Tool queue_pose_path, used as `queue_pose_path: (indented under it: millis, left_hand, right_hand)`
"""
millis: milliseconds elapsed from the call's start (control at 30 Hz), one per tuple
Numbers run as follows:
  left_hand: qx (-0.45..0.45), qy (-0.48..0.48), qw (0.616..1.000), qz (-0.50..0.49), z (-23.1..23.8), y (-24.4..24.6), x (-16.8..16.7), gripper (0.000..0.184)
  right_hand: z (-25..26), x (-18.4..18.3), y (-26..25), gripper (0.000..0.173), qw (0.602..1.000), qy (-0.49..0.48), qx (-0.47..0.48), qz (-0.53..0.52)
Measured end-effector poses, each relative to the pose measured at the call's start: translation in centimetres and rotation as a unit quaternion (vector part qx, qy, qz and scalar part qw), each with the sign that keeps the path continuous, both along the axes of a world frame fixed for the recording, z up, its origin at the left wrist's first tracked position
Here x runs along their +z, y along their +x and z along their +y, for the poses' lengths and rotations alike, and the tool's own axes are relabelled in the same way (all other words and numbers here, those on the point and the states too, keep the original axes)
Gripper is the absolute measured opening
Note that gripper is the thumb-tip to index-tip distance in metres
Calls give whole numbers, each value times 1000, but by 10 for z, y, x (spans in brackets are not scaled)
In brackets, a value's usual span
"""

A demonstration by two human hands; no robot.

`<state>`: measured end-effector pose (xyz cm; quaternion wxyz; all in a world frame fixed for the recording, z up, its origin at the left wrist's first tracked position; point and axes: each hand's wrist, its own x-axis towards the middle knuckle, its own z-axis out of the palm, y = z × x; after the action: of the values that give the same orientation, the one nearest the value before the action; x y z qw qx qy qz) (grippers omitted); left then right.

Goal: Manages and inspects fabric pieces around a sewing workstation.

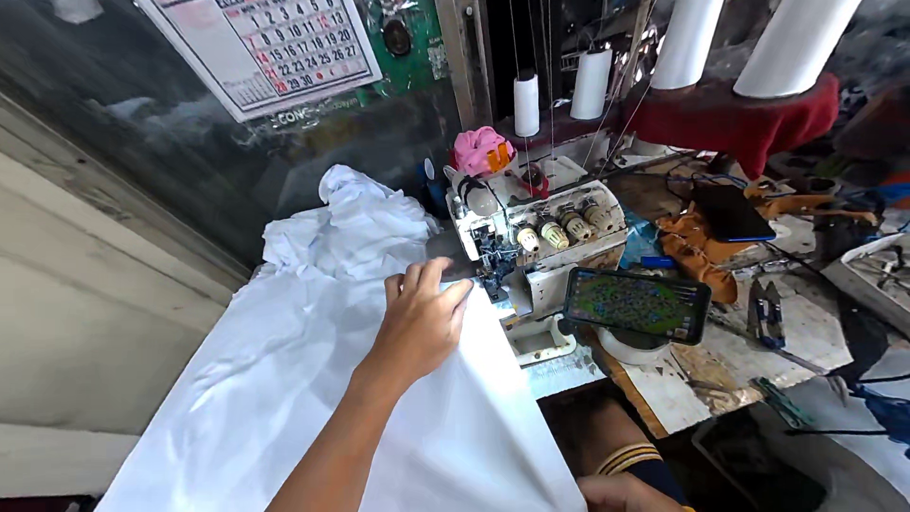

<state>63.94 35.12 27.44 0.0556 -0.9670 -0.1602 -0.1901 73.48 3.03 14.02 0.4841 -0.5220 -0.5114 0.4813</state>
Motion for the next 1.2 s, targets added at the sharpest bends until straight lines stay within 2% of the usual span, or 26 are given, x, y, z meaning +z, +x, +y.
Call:
queue_pose_path:
  millis: [133, 300, 367, 433, 500, 600, 700, 800, 900, 1000, 1100, 1200]
  left_hand:
    - [17, -14, 1000, -13, -5, 15, -17, 57]
    - [8, -34, 999, -38, -19, 4, -16, 59]
    - [-4, -52, 998, -36, -23, -1, -23, 62]
    - [-13, -51, 999, -6, -25, -3, -34, 67]
    - [-23, -55, 998, -20, -28, -8, -35, 66]
    - [-26, -46, 997, -51, -29, -9, -50, 73]
    - [-40, -40, 997, -48, -25, -16, -63, 76]
    - [-41, -110, 989, -90, -51, -42, -33, 62]
    - [-57, -180, 973, -133, -80, -54, -21, 54]
    - [-78, -210, 968, -113, -100, -58, -23, 59]
    - [-85, -201, 971, -99, -110, -71, -16, 58]
    - [-73, -221, 969, -80, -121, -87, 0, 50]
  right_hand:
    - [1, -12, -3, 16, 992, -3, -120, 37]
    - [4, -10, -19, 14, 971, 20, -232, 55]
    - [5, -13, -22, 20, 972, 2, -235, 17]
    - [-6, -12, -22, 31, 979, -47, -192, -43]
    - [-24, -7, -21, 40, 982, -76, -145, -99]
    - [-65, -5, -18, 40, 971, -105, -138, -165]
    - [-118, 9, -18, 37, 927, -188, -181, -271]
    - [-178, 24, -11, 26, 879, -227, -273, -317]
    - [-224, 31, 16, 25, 787, -306, -363, -394]
    - [-247, 23, 44, 31, 717, -388, -380, -437]
    - [-249, 22, 56, 18, 692, -490, -336, -410]
    - [-254, 31, 55, 16, 707, -478, -331, -403]
